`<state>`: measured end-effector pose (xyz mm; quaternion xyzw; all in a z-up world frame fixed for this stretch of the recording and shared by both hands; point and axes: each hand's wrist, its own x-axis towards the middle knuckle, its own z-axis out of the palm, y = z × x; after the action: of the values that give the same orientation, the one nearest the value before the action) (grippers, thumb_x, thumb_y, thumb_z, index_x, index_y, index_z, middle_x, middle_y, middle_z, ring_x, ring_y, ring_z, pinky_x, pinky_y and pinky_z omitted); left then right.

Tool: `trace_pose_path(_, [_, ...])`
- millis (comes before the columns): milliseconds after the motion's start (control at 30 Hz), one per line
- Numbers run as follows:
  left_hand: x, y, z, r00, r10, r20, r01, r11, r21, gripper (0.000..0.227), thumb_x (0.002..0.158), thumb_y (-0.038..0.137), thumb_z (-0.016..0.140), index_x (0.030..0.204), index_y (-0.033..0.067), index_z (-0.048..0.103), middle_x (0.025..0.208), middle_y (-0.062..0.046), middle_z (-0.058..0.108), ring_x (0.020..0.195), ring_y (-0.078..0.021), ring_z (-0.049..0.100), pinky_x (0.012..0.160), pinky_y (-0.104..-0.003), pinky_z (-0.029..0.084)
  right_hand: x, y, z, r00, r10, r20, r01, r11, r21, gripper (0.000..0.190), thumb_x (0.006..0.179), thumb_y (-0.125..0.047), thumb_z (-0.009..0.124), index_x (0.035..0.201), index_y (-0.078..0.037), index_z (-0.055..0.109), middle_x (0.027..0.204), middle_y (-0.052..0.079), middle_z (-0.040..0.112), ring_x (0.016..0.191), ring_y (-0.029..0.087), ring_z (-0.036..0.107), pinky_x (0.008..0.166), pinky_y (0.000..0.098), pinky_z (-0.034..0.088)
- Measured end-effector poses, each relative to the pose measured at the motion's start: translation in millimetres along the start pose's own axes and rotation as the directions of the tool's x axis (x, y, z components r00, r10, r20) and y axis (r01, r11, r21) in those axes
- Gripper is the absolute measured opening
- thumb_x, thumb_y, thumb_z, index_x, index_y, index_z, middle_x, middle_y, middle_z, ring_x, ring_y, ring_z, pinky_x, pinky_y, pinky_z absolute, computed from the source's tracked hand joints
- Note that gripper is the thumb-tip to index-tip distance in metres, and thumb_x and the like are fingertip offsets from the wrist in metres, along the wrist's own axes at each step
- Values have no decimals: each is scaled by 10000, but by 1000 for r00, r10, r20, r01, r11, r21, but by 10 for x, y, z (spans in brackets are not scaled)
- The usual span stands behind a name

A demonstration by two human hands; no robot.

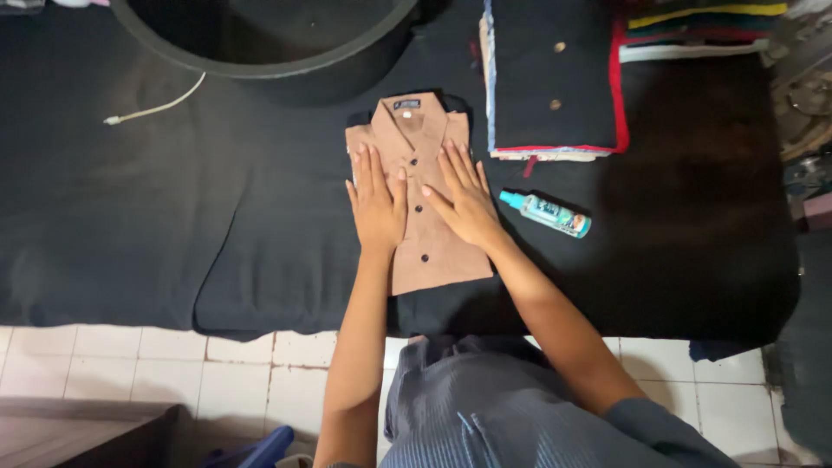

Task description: The person folds several garments including a beige shirt, a black shirt, a red t-shirt, a plaid shirt, a denim jacket, and a floral top on a black table. They smooth each item with their hands and use a spray bottle to mist the fabric before stacking them. Finally, they wrap the stack in a clear plastic bag.

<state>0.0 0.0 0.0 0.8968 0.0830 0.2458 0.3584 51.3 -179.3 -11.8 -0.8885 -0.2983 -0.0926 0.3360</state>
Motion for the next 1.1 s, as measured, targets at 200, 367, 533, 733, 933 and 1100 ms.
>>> trace_pose_path(200, [120,300,-188,995,-79,66,70,989,128,736,1027,451,524,1566,-9,325,1650,-201,315,1569,-352,202,1213,-633,7,-57,-108,-282,998,-46,-50,44,999,-29,582,1042,-352,641,1495,-22,482,1627,162,387,1565,358,296,1264,517,246])
trace_pose_path(367, [219,835,-384,994,-53,100,52,999,8,684,1043,413,513,1562,-5,358,1644,-206,344,1571,-381,183,1212,-630,-52,-144,8,-896,944,-83,-319,30,986,-166,497,1040,-190,672,1505,-93,526,1661,136,414,1585,337,331,1280,522,275])
trace_pose_path(533, [152,1297,-230,984,106,141,-61,955,-291,674,1026,354,571,1579,10,400,1641,-226,363,1563,-413,232,1254,-508,173,-58,259,-1395,963,-12,-271,-61,963,-261,676,922,-164,732,1540,-46,485,1630,190,372,1518,374,277,1188,590,181])
trace_pose_path(733, [107,1483,268,972,170,160,-88,903,-421,679,992,272,683,1514,-50,392,1483,-260,499,1420,-399,434,1180,-451,347,48,405,-1589,982,-18,-189,-41,952,-303,628,869,-232,772,1462,-182,574,1553,41,511,1422,250,446,1118,481,301])
trace_pose_path(933, [214,1351,465,997,68,40,-46,911,-409,433,1016,240,640,1328,-47,554,1213,-203,616,1141,-297,595,991,-396,490,113,429,-1722,989,-52,-141,9,957,-291,574,899,-287,760,1433,-160,593,1505,41,567,1356,254,495,1091,427,344])
trace_pose_path(1100, [285,1290,504,991,-17,130,87,827,-556,291,1065,205,575,1228,-35,591,997,-113,701,899,-174,714,827,-306,569,91,430,-1809,989,-20,-144,-3,988,-153,519,948,-290,713,1417,-105,590,1478,62,598,1346,263,517,1086,422,359])
